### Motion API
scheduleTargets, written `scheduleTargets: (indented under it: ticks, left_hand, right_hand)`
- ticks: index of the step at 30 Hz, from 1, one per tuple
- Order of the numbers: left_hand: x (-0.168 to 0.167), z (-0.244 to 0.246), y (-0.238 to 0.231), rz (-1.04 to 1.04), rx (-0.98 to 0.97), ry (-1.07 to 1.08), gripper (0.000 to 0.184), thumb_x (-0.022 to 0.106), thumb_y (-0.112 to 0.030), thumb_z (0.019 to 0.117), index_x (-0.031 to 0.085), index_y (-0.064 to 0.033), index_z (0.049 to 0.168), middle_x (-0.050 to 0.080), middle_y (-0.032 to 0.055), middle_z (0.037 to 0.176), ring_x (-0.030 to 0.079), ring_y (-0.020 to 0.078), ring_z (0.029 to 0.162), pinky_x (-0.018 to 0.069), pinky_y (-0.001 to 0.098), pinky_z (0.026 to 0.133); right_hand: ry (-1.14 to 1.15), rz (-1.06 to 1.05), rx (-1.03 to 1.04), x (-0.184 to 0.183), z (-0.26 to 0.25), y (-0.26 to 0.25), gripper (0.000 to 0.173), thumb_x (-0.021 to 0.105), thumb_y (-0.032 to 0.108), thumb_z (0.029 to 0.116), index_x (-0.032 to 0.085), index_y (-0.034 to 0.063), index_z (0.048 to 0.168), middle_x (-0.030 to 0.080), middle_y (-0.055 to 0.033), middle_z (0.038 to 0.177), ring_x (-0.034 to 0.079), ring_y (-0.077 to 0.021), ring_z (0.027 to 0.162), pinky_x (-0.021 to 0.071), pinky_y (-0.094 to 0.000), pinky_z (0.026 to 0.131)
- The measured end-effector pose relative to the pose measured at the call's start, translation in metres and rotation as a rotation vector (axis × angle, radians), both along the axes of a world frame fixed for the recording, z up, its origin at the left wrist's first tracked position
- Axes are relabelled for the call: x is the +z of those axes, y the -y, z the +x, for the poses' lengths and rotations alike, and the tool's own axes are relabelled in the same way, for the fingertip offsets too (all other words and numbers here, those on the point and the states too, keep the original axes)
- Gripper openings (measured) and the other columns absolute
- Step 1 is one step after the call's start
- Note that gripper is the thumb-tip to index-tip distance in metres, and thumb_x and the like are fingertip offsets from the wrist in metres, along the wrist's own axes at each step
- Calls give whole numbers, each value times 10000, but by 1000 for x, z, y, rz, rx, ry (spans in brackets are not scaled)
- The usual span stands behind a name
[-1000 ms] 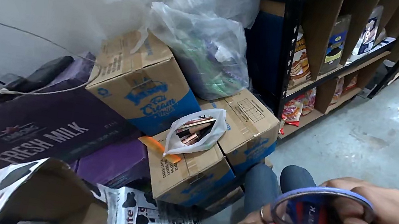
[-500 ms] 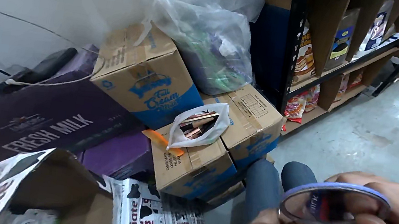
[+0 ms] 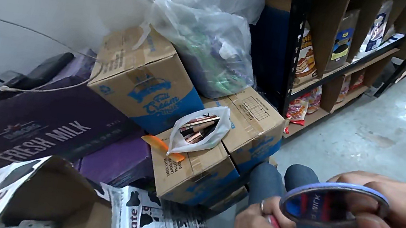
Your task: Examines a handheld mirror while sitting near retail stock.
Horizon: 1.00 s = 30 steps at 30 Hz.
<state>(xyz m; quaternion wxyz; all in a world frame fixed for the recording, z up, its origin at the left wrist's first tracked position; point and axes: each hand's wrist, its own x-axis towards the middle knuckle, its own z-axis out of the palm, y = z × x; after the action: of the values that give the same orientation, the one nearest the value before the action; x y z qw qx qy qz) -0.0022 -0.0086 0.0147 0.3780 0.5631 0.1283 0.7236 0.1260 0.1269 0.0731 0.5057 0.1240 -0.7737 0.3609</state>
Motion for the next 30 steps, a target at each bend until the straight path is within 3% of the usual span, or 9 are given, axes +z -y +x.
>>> scheduleTargets:
  ticks: [3, 9, 14, 17, 20, 23, 25, 27, 30]
  left_hand:
    - [4, -3, -3, 23, 44, -57, 239, 577, -295, 1044, 670, -202, 1244, 632, -59, 1142, 577, -34, 816, 477, 103, 696]
    - [11, 0, 4, 69, -48, -27, 164, 601, -246, 1036, 691, -153, 1136, 654, -11, 1065, 599, 23, 858, 484, 143, 734]
    - [10, 3, 0, -2, -27, -38, 233, 596, -287, 1036, 671, -187, 1232, 662, -57, 1038, 586, -27, 785, 477, 111, 678]
    - [7, 5, 0, 38, 22, -165, 170, 604, -256, 1034, 655, -130, 1136, 632, -21, 1027, 580, -1, 860, 472, 122, 758]
    - [1, 0, -2, 40, 96, -280, 152, 620, -256, 1028, 653, -116, 1077, 623, -31, 1105, 582, -19, 957, 476, 123, 858]
    - [1, 0, -1, 10, 47, -167, 194, 613, -264, 1029, 678, -172, 1188, 624, -61, 1188, 576, -46, 866, 477, 102, 742]
    - [8, 4, 2, -2, -1, -94, 217, 614, -280, 1027, 674, -177, 1209, 649, -51, 1064, 573, -31, 780, 469, 108, 672]
    - [9, 4, 2, 30, -37, -122, 180, 592, -261, 1040, 662, -125, 1136, 640, -13, 1009, 578, 5, 819, 474, 128, 725]
    - [4, 0, -2, 53, 17, -271, 180, 583, -257, 1047, 653, -93, 1069, 623, 1, 1053, 582, -2, 904, 476, 122, 809]
  right_hand:
    - [2, 1, -6, 0, 0, 1, 334, 425, 274, 1110, 482, 57, 862, 475, -43, 741, 505, 6, 674, 409, -87, 615]
    - [2, 2, 16, 0, 3, 0, 326, 434, 265, 1108, 479, 57, 861, 492, -49, 751, 523, 0, 693, 425, -94, 626]
    - [0, 12, 15, 1, 5, 1, 330, 429, 270, 1110, 476, 55, 864, 487, -52, 761, 521, 2, 702, 426, -87, 644]
    - [0, 12, 24, 0, 6, 1, 332, 426, 268, 1112, 480, 56, 861, 494, -53, 759, 525, -2, 695, 433, -93, 635]
    - [-7, 6, 16, -1, 7, 1, 331, 425, 277, 1112, 476, 63, 864, 501, -51, 768, 533, -1, 712, 437, -97, 651]
    - [-15, 6, 8, -1, 6, 2, 327, 432, 270, 1109, 480, 60, 863, 497, -47, 763, 528, 3, 703, 432, -91, 641]
    - [-9, 7, 20, -1, 6, 2, 316, 435, 261, 1107, 483, 58, 869, 500, -49, 769, 528, 3, 708, 432, -90, 645]
    - [-3, 9, 33, 0, 6, 2, 316, 435, 258, 1108, 482, 56, 870, 500, -51, 769, 526, -3, 707, 429, -95, 641]
    - [-10, 2, 27, 0, 7, 3, 324, 436, 269, 1109, 482, 56, 868, 499, -50, 764, 529, -1, 708, 429, -95, 639]
